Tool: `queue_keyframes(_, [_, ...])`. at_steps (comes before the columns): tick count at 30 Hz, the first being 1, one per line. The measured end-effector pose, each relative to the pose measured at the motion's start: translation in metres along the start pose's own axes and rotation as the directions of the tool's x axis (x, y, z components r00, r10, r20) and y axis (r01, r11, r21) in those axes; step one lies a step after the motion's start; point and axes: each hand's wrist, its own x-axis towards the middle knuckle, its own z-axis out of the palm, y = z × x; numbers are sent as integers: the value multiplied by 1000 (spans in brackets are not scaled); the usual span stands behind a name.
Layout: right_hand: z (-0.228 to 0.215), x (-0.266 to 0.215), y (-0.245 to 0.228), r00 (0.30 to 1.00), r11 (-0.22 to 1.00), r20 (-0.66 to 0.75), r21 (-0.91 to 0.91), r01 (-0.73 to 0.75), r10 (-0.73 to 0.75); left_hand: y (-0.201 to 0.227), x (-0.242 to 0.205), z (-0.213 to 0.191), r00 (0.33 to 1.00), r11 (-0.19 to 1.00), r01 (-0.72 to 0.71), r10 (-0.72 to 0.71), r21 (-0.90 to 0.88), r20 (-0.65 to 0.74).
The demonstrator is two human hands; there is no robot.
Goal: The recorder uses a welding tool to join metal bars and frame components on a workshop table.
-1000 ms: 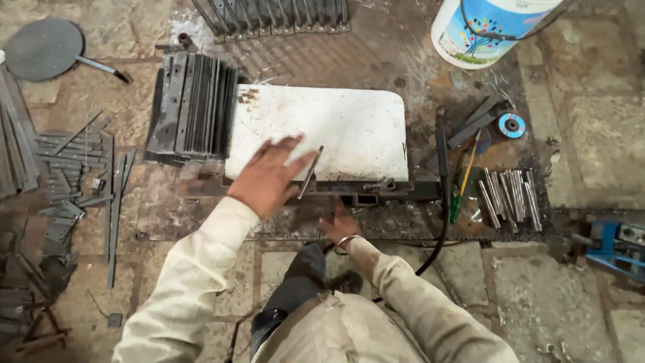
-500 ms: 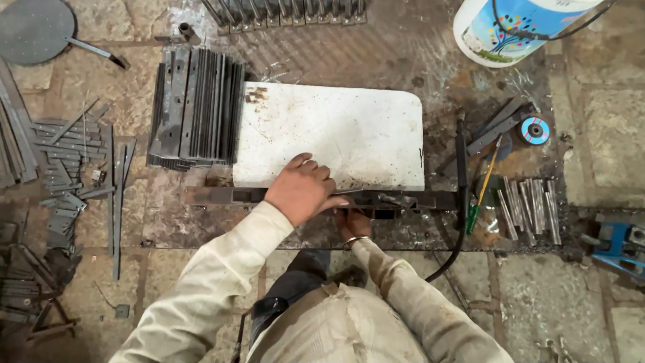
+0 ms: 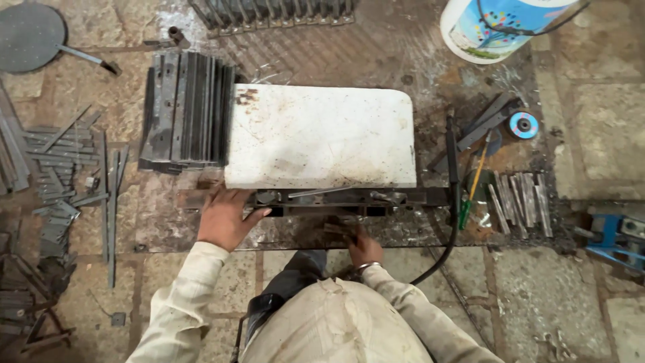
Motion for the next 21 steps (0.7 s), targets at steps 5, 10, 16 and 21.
queue_keyframes(5, [-106, -21, -49, 979, 984, -170, 115, 133, -112, 3, -2, 24, 998, 1000, -1, 2, 1, -67])
queue_keyframes(10, [-217, 9, -90, 764, 935, -551, -101, 339, -336, 13, -1, 35, 995, 998, 61, -59, 25, -83])
queue_keyframes(16, [-207, 47, -63, 864, 868, -162, -243, 433, -476, 20, -4, 40, 987, 991, 111, -119, -77, -109])
queue_keyframes(21, [-201, 45, -66, 878, 903, -220, -176, 392, -424, 19, -10, 50, 949, 994, 64, -88, -89, -303])
